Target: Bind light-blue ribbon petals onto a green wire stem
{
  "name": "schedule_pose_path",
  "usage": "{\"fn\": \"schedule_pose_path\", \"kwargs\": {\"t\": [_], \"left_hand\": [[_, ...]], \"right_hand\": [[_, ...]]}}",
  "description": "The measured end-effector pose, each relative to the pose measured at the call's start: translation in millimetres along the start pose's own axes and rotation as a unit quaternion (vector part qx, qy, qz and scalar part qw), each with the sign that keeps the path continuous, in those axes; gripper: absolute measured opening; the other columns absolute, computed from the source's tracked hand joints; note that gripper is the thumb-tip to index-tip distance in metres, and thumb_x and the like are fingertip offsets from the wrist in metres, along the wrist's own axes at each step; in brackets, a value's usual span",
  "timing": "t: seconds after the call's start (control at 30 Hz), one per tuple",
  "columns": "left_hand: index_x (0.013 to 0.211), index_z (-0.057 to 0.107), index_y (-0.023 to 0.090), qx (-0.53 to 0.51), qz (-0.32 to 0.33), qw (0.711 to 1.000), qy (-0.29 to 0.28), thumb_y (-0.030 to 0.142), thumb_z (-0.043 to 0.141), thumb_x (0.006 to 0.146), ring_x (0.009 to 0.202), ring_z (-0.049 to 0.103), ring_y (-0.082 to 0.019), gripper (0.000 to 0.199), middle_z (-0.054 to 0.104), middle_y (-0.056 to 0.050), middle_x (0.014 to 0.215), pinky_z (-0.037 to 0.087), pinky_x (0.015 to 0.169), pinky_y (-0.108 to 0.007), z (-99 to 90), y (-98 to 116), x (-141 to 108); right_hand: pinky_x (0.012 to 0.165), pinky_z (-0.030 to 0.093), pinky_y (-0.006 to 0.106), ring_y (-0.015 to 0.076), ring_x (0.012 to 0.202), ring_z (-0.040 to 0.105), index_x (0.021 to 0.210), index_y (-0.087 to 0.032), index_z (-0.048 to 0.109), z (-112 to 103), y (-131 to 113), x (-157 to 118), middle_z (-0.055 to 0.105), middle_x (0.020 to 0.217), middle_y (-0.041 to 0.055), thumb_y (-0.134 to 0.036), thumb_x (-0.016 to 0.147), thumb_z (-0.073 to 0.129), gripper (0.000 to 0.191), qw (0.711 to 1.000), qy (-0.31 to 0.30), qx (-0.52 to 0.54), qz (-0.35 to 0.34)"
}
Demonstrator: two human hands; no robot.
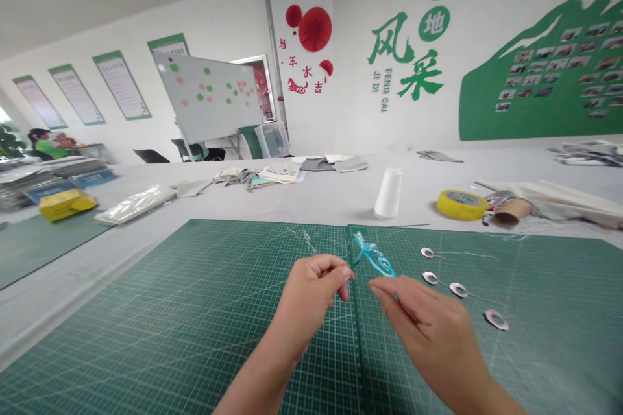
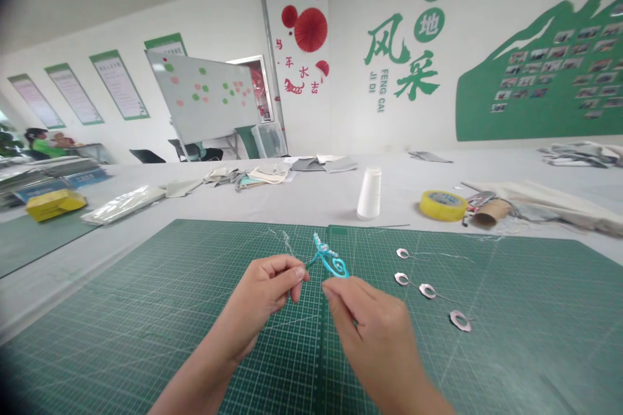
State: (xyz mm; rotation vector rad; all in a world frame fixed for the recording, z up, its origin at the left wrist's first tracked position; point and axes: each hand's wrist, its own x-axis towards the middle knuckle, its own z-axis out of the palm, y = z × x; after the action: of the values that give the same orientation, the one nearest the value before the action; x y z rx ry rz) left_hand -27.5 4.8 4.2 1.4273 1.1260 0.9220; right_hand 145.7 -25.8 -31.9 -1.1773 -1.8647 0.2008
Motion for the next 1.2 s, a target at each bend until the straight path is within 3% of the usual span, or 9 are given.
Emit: {"fn": "schedule_pose_path", "kwargs": {"t": [0.13,0.27,0.47,0.77,0.87,1.0,1.1,1.2], "left_hand": [[0.076,0.063,0.012,-0.095,-0.020,0.995,-0.032,0.030,0.058,0.081,0.040,0.024,-0.004,0.019,0.053,0.003,0.057,0.012,0.042,-0.021,-1.5,1,-2],[0.073,0.062,0.012,-0.145,-0.035,0.986,-0.080,0.028,0.061,0.079,0.039,0.022,-0.003,0.017,0.054,0.004,0.054,0.010,0.041,-0.021,-4.0,2,-2],[0.072,0.063,0.013,-0.161,-0.060,0.976,-0.137,0.028,0.063,0.079,0.038,0.021,-0.003,0.017,0.053,0.005,0.051,0.008,0.041,-0.022,-9.8,2,-3],[0.070,0.071,0.014,-0.049,-0.068,0.955,-0.285,0.022,0.063,0.075,0.043,0.039,-0.006,0.012,0.053,0.005,0.048,0.024,0.047,-0.020,-17.1,1,-7],[0.069,0.072,0.016,0.021,-0.050,0.955,-0.292,0.018,0.060,0.073,0.047,0.044,-0.008,0.013,0.053,0.005,0.050,0.032,0.051,-0.021,-18.5,-1,-9],[0.066,0.070,0.018,0.148,-0.046,0.948,-0.277,0.018,0.059,0.071,0.046,0.044,-0.010,0.012,0.052,0.005,0.049,0.032,0.048,-0.021,-17.4,-4,-14],[0.058,0.064,0.019,0.242,-0.030,0.941,-0.235,0.015,0.055,0.069,0.045,0.042,-0.010,0.015,0.049,0.004,0.048,0.029,0.046,-0.022,-14.0,-3,-17],[0.051,0.054,0.019,0.304,0.015,0.935,-0.183,0.012,0.051,0.068,0.045,0.038,-0.010,0.019,0.044,0.004,0.046,0.023,0.046,-0.024,-10.2,-1,-18]], "right_hand": [[0.054,0.040,0.029,0.0182,0.059,0.057,0.080,-0.023,0.071,3,3,2,0.067,0.069,0.0002,-0.036,0.091,0.053,0.024,0.988,-0.019,0.089,0.126],[0.057,0.035,0.029,0.0181,0.065,0.051,0.075,-0.022,0.070,5,12,7,0.062,0.068,-0.0002,-0.042,0.086,0.060,0.024,0.952,-0.047,0.225,0.201],[0.051,0.027,0.024,0.0107,0.052,0.032,0.064,-0.019,0.064,9,18,8,0.045,0.054,-0.0059,-0.042,0.083,0.067,0.029,0.884,-0.073,0.395,0.238],[0.054,0.036,0.025,0.0131,0.055,0.047,0.066,-0.017,0.070,1,23,14,0.059,0.058,-0.0008,-0.044,0.075,0.072,0.028,0.873,-0.183,0.395,0.222],[0.055,0.034,0.025,0.0125,0.056,0.044,0.063,-0.018,0.071,-4,26,17,0.057,0.057,-0.0020,-0.045,0.073,0.074,0.028,0.879,-0.220,0.375,0.197],[0.051,0.029,0.024,0.0110,0.052,0.039,0.065,-0.018,0.072,-4,31,16,0.052,0.054,-0.0035,-0.048,0.074,0.072,0.032,0.881,-0.278,0.343,0.173],[0.048,0.023,0.023,0.0097,0.050,0.033,0.066,-0.017,0.070,-2,31,15,0.045,0.052,-0.0055,-0.047,0.077,0.069,0.032,0.887,-0.298,0.311,0.168],[0.050,0.026,0.023,0.0109,0.054,0.036,0.066,-0.017,0.066,-2,26,15,0.045,0.055,-0.0050,-0.038,0.081,0.065,0.026,0.902,-0.285,0.277,0.171]]}}
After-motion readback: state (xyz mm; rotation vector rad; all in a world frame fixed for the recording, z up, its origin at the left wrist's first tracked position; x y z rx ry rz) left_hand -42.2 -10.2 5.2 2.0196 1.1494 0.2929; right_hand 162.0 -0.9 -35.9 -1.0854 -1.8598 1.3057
